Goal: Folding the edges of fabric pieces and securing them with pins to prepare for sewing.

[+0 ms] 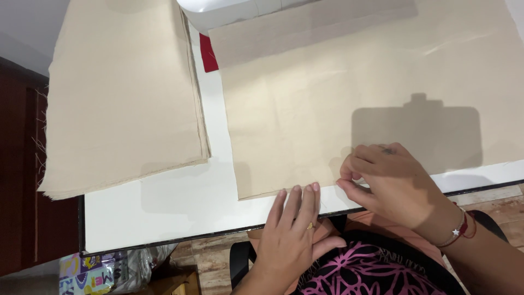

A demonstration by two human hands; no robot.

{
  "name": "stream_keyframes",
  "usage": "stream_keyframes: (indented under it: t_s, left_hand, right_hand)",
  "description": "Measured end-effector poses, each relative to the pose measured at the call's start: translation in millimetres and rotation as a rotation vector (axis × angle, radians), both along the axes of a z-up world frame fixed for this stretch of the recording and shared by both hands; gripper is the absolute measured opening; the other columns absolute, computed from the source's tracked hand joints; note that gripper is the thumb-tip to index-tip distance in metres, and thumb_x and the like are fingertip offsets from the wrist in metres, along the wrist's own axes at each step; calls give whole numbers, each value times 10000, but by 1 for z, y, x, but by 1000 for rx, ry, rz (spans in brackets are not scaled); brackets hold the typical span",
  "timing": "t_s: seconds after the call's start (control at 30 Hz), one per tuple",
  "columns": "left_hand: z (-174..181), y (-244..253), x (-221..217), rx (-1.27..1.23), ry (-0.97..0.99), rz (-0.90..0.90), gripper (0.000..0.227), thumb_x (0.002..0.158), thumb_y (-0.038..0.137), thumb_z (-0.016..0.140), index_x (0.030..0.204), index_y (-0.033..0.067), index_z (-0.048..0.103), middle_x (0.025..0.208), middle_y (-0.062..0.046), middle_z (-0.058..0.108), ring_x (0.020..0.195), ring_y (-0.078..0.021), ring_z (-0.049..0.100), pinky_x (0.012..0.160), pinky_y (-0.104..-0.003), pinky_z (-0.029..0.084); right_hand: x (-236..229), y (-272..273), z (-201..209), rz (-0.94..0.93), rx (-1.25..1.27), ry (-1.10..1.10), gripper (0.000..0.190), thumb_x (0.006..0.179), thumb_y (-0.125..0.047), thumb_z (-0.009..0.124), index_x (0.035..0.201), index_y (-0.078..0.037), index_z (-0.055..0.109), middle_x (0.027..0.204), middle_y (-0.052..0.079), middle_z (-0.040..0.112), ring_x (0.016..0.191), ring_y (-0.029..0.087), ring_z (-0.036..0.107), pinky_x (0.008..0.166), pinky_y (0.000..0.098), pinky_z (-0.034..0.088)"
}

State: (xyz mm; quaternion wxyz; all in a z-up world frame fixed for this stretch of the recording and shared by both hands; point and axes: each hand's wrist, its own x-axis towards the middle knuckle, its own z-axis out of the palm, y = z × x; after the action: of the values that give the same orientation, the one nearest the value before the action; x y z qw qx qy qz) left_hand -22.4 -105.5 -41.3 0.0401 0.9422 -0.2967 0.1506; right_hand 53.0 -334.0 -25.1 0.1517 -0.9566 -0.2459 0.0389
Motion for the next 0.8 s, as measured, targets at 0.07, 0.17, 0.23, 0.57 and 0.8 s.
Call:
stream_keyframes:
  t_s: [0.07, 0.17, 0.23, 0.57, 0.8]
  left_hand:
    - [3, -2, 0, 1, -8, -43, 987, 964, 775, 483, 1475, -69, 476, 1345, -141, 606, 1242, -284, 586, 1108, -446, 481]
    - [4, -4, 2, -41, 2, -46, 971, 969, 773, 431, 1486, -48, 463, 1295, -142, 637, 1204, -292, 621, 1083, -465, 491]
    - [6, -7, 3, -47, 8, -26, 966, 952, 800, 441, 1556, 47, 402, 1240, -139, 654, 1161, -297, 624, 1049, -483, 495]
    - [7, -18, 4, -18, -10, 39, 894, 940, 823, 473, 1562, 182, 435, 1198, -138, 632, 1075, -318, 628, 991, -478, 490]
    - [8, -17, 4, -93, 5, 52, 907, 902, 845, 438, 1505, 175, 532, 1198, -126, 658, 1071, -327, 635, 972, -474, 478]
  right_hand:
    - [-1, -2, -2, 0, 20, -12, 136, 911, -320, 695, 814, -235, 654, 798, -104, 665, 684, 133, 625, 825, 383, 495]
    - [-4, -12, -5, 14, 143, -17, 136, 907, -322, 717, 816, -237, 663, 772, -103, 624, 693, 130, 610, 851, 380, 474]
    - [-6, -22, -10, 61, 162, -46, 170, 916, -373, 689, 884, -208, 717, 900, -74, 673, 849, 158, 642, 896, 419, 462]
    - [-8, -26, 0, -12, 90, -71, 161, 972, -334, 624, 872, -222, 682, 867, -76, 630, 791, 159, 624, 878, 404, 447]
    - [-3, -24, 5, -82, 59, 78, 159, 911, -340, 691, 809, -220, 674, 802, -96, 676, 653, 174, 626, 893, 398, 461]
